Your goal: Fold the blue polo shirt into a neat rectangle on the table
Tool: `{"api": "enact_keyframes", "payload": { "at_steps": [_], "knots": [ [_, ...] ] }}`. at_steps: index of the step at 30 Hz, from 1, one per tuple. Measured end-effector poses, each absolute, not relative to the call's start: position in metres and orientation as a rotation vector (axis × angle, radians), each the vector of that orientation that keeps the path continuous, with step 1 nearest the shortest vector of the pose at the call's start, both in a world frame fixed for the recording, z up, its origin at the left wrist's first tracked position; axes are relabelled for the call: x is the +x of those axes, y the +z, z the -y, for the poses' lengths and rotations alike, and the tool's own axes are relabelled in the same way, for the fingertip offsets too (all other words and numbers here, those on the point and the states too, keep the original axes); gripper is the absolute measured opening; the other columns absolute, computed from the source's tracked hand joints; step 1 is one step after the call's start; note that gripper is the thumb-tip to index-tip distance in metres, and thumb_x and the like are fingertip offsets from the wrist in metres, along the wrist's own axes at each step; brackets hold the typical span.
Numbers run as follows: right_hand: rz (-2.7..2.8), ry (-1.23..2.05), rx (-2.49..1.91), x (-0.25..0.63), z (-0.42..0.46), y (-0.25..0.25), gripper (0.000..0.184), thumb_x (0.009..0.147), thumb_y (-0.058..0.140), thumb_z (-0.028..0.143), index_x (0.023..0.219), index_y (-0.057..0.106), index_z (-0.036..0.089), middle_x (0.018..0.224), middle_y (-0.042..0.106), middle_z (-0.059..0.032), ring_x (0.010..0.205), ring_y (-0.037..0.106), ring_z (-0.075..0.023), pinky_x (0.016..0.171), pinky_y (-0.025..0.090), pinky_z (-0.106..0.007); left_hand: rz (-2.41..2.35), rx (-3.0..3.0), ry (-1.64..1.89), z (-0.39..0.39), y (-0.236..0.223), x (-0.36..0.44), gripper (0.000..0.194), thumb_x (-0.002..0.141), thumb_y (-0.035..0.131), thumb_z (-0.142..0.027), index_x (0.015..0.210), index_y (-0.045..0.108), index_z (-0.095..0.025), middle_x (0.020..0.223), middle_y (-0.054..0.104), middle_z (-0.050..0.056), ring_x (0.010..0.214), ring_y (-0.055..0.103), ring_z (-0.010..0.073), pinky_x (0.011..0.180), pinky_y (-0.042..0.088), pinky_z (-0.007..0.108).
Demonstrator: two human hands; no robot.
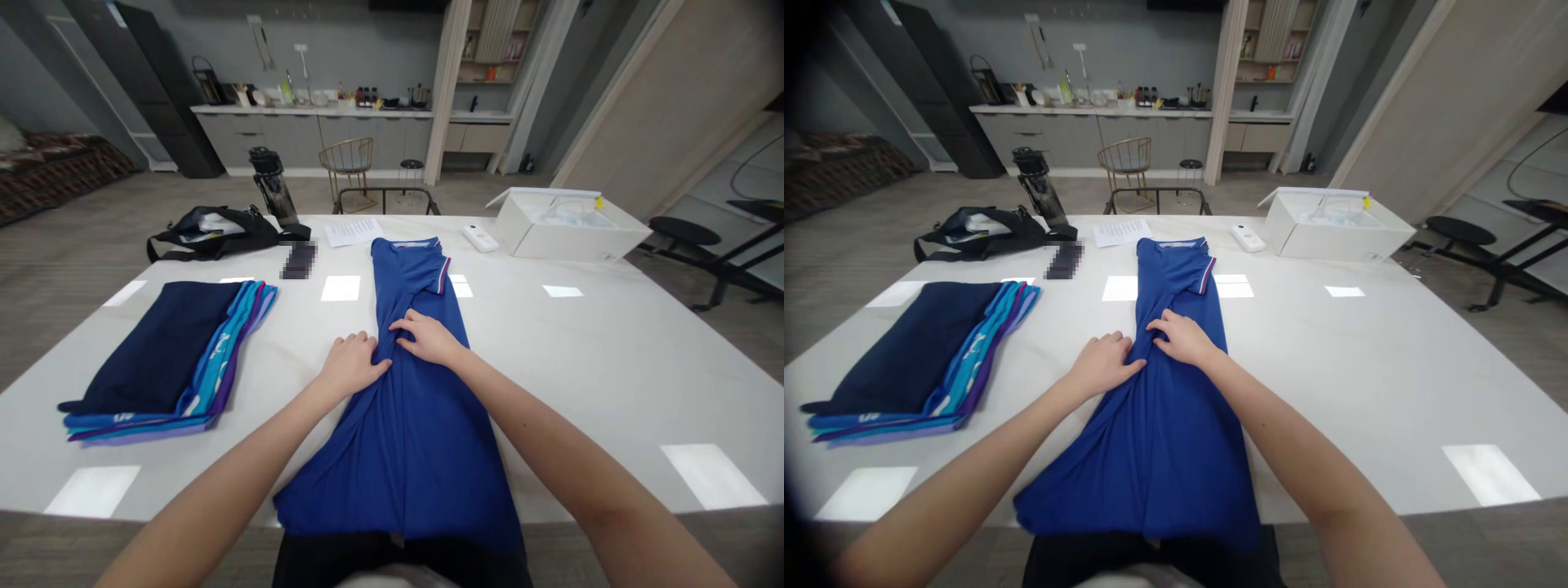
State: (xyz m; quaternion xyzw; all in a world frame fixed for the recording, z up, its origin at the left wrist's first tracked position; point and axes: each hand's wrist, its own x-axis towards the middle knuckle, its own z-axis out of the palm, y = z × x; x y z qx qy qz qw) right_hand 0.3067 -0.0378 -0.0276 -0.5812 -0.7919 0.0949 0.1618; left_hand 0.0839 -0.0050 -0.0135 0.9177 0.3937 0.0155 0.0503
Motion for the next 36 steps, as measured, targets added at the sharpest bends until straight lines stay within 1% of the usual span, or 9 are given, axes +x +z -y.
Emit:
{"api": "enact_keyframes", "payload": {
  "at_steps": [6, 10, 15, 19, 21, 23, 27, 31, 36],
  "knots": [
    [2.405, 0.159, -1.606, 0.268, 0.074, -0.020, 0.019, 0.097, 0.065, 0.026, 0.115, 0.070, 0.025, 0.106, 0.059, -0.0043, 0.094, 0.061, -0.0183, 0.077, 0.038, -0.029, -1.184, 2.737, 0.063, 0.062, -0.010, 0.060, 0.023, 0.097, 0.052, -0.039, 0.104, 0.064, -0.021, 0.104, 0.074, 0.008, 0.095, 0.070, 0.0271, 0.085, 0.045, 0.041],
    [2.441, 0.083, -1.631, 0.258, 0.092, -0.020, 0.010, 0.098, 0.061, 0.020, 0.103, 0.068, 0.022, 0.104, 0.061, -0.0040, 0.092, 0.060, -0.0183, 0.078, 0.035, -0.031, -1.213, 2.669, 0.075, 0.096, -0.005, 0.049, 0.021, 0.097, 0.054, -0.038, 0.108, 0.062, -0.022, 0.104, 0.076, 0.006, 0.094, 0.072, 0.0268, 0.084, 0.044, 0.039],
    [2.277, -0.015, -1.839, 0.272, 0.108, -0.024, 0.009, 0.098, 0.058, 0.018, 0.097, 0.066, 0.019, 0.103, 0.064, -0.0068, 0.098, 0.060, -0.0215, 0.079, 0.034, -0.032, -1.249, 2.645, -0.057, 0.129, -0.004, 0.021, 0.017, 0.095, 0.055, -0.033, 0.100, 0.065, -0.021, 0.098, 0.078, 0.007, 0.093, 0.073, 0.0273, 0.084, 0.045, 0.038],
    [2.228, -0.076, -1.916, 0.265, 0.131, -0.023, 0.017, 0.098, 0.053, 0.015, 0.107, 0.068, 0.019, 0.105, 0.063, -0.0100, 0.095, 0.060, -0.0228, 0.078, 0.035, -0.033, -1.289, 2.642, -0.059, 0.151, -0.002, 0.001, 0.018, 0.095, 0.057, -0.032, 0.106, 0.065, -0.020, 0.095, 0.078, 0.008, 0.091, 0.073, 0.0284, 0.084, 0.046, 0.039],
    [2.316, -0.047, -1.765, 0.250, 0.148, -0.020, 0.025, 0.099, 0.054, 0.017, 0.120, 0.066, 0.021, 0.108, 0.063, -0.0093, 0.097, 0.060, -0.0225, 0.080, 0.035, -0.033, -1.320, 2.639, 0.047, 0.165, 0.000, -0.004, 0.016, 0.096, 0.056, -0.029, 0.108, 0.064, -0.021, 0.096, 0.077, 0.008, 0.088, 0.073, 0.0278, 0.083, 0.047, 0.039],
    [2.443, 0.012, -1.544, 0.232, 0.166, -0.019, 0.028, 0.098, 0.057, 0.020, 0.124, 0.065, 0.024, 0.108, 0.062, -0.0075, 0.099, 0.059, -0.0218, 0.083, 0.034, -0.034, -1.316, 2.650, 0.199, 0.182, 0.002, -0.008, 0.014, 0.097, 0.055, -0.024, 0.107, 0.065, -0.022, 0.100, 0.076, 0.006, 0.086, 0.071, 0.0259, 0.082, 0.048, 0.038],
    [2.496, 0.044, -1.404, 0.213, 0.198, -0.022, 0.018, 0.097, 0.056, 0.015, 0.108, 0.069, 0.020, 0.101, 0.063, -0.0064, 0.094, 0.058, -0.0200, 0.083, 0.034, -0.035, -1.132, 2.707, 0.485, 0.219, 0.000, -0.012, 0.023, 0.097, 0.053, -0.015, 0.115, 0.064, -0.024, 0.103, 0.072, 0.005, 0.086, 0.067, 0.0224, 0.082, 0.048, 0.036],
    [2.333, -0.005, -1.567, 0.226, 0.223, -0.026, 0.021, 0.097, 0.055, 0.014, 0.112, 0.069, 0.018, 0.100, 0.063, -0.0072, 0.094, 0.058, -0.0210, 0.084, 0.035, -0.035, -1.043, 2.724, 0.625, 0.239, -0.018, -0.016, 0.039, 0.094, 0.054, -0.011, 0.131, 0.058, -0.022, 0.111, 0.070, 0.008, 0.098, 0.065, 0.0244, 0.088, 0.046, 0.040],
    [2.247, -0.135, -1.793, 0.231, 0.257, -0.030, 0.026, 0.095, 0.059, 0.024, 0.119, 0.069, 0.018, 0.098, 0.062, -0.0101, 0.090, 0.054, -0.0246, 0.081, 0.034, -0.038, -1.234, 2.608, 0.637, 0.245, -0.037, -0.013, 0.012, 0.091, 0.059, -0.015, 0.100, 0.065, -0.021, 0.095, 0.072, 0.006, 0.095, 0.064, 0.0270, 0.092, 0.042, 0.048]
  ]
}}
